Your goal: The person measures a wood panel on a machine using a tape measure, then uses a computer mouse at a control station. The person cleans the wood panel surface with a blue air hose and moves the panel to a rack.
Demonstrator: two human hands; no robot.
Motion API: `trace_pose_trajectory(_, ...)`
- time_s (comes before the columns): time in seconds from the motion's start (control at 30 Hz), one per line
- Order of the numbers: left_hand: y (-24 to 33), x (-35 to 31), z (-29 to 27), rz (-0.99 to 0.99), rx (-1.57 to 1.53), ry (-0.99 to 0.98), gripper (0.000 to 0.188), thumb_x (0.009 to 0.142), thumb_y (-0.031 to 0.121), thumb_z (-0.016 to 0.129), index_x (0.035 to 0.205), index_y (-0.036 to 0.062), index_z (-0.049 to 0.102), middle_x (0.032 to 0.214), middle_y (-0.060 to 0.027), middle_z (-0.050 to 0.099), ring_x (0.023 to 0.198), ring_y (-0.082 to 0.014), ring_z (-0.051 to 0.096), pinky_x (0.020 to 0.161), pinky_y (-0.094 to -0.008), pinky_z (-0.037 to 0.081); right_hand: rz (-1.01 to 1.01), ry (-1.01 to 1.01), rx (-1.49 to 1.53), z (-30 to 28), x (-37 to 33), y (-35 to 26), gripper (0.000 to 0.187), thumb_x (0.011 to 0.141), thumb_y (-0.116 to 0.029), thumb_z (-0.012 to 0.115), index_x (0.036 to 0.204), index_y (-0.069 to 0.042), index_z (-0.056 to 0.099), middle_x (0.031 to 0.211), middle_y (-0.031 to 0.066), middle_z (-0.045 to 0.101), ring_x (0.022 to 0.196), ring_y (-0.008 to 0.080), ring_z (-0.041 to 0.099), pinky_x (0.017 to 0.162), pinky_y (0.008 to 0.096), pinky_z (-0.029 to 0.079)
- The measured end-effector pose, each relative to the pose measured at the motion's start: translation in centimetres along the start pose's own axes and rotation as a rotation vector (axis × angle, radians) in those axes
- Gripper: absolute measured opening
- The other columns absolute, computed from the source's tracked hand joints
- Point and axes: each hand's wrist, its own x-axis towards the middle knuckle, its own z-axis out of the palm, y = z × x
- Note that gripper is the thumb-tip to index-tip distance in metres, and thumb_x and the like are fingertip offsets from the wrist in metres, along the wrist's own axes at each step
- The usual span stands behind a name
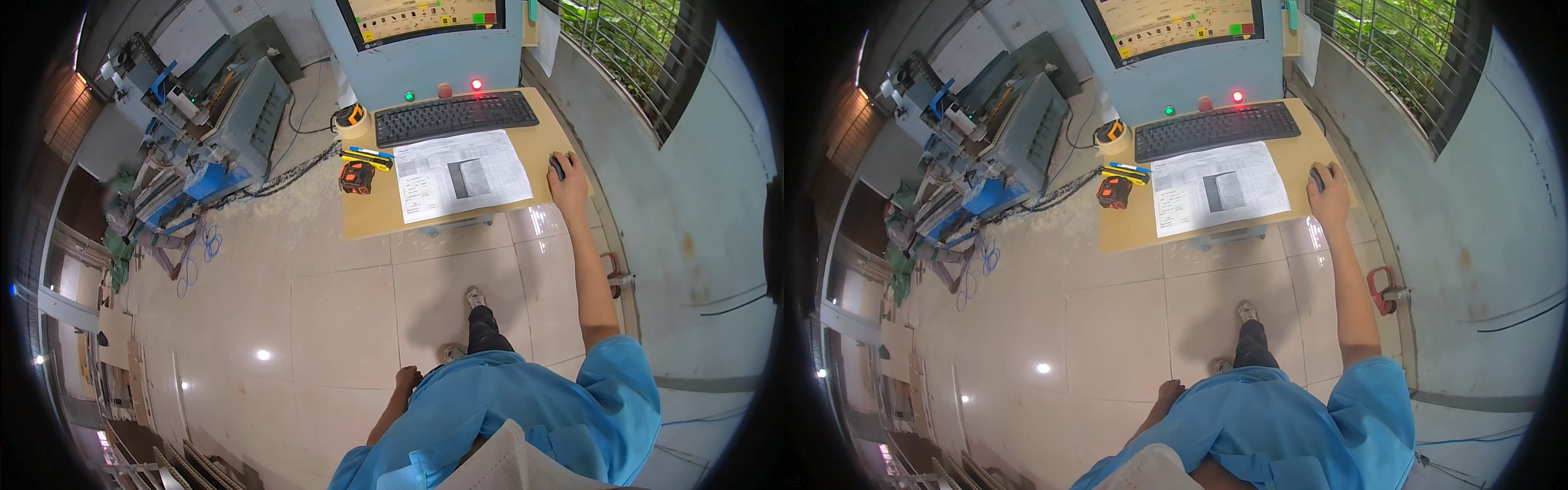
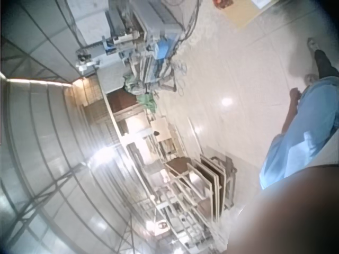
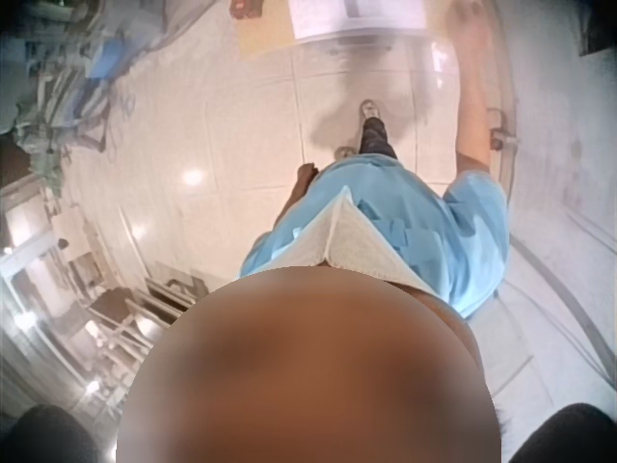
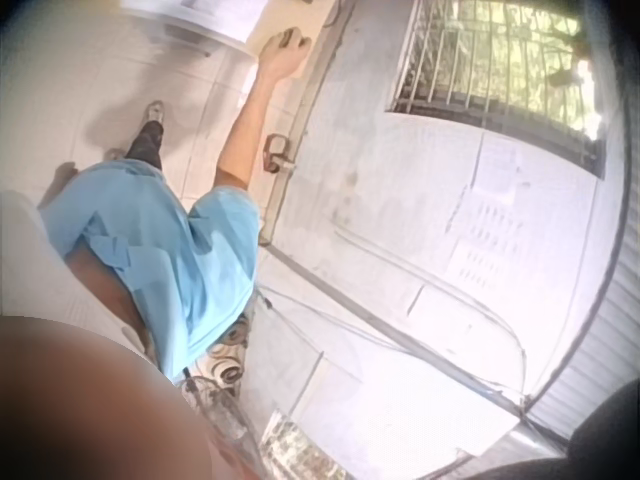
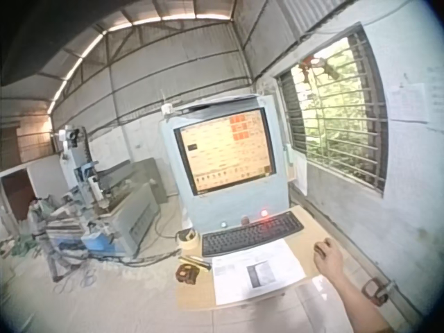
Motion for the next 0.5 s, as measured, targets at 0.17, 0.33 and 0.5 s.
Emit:
trace_pose_trajectory(0.17, 0.4, -0.6, 0.1, -0.075, -0.035, 0.044, 0.014, 0.095, 0.01, 0.059, 0.1, -0.0029, 0.058, 0.07, -0.0077, 0.057, 0.057, -0.0185, 0.057, 0.049, -0.0324, 0.049, 0.015, 0.003, -0.016, -0.1, -0.1, -0.1, 0.039, 0.088, -0.021, 0.068, 0.126, -0.015, 0.068, 0.139, 0.022, 0.057, 0.125, 0.0392, 0.057, 0.102, 0.0454, 0.049)
trace_pose_trajectory(0.33, 0.2, 0.2, -0.2, 0.136, 0.203, -0.043, 0.012, 0.095, 0.01, 0.058, 0.097, -0.002, 0.058, 0.069, -0.0076, 0.056, 0.056, -0.0192, 0.057, 0.05, -0.0329, 0.049, 0.004, -0.007, -0.007, -0.3, 0.0, -0.2, 0.039, 0.087, -0.02, 0.068, 0.126, -0.015, 0.068, 0.14, 0.0206, 0.057, 0.126, 0.0376, 0.057, 0.102, 0.0449, 0.049)
trace_pose_trajectory(0.5, -0.1, 0.6, -0.2, 0.018, 0.003, -0.005, 0.012, 0.095, 0.009, 0.058, 0.097, -0.0029, 0.058, 0.069, -0.0078, 0.056, 0.055, -0.0191, 0.056, 0.049, -0.0337, 0.048, 0.008, -0.014, 0.008, -0.2, -0.1, -0.1, 0.039, 0.087, -0.02, 0.068, 0.126, -0.015, 0.068, 0.14, 0.0201, 0.057, 0.125, 0.0375, 0.058, 0.102, 0.0447, 0.049)
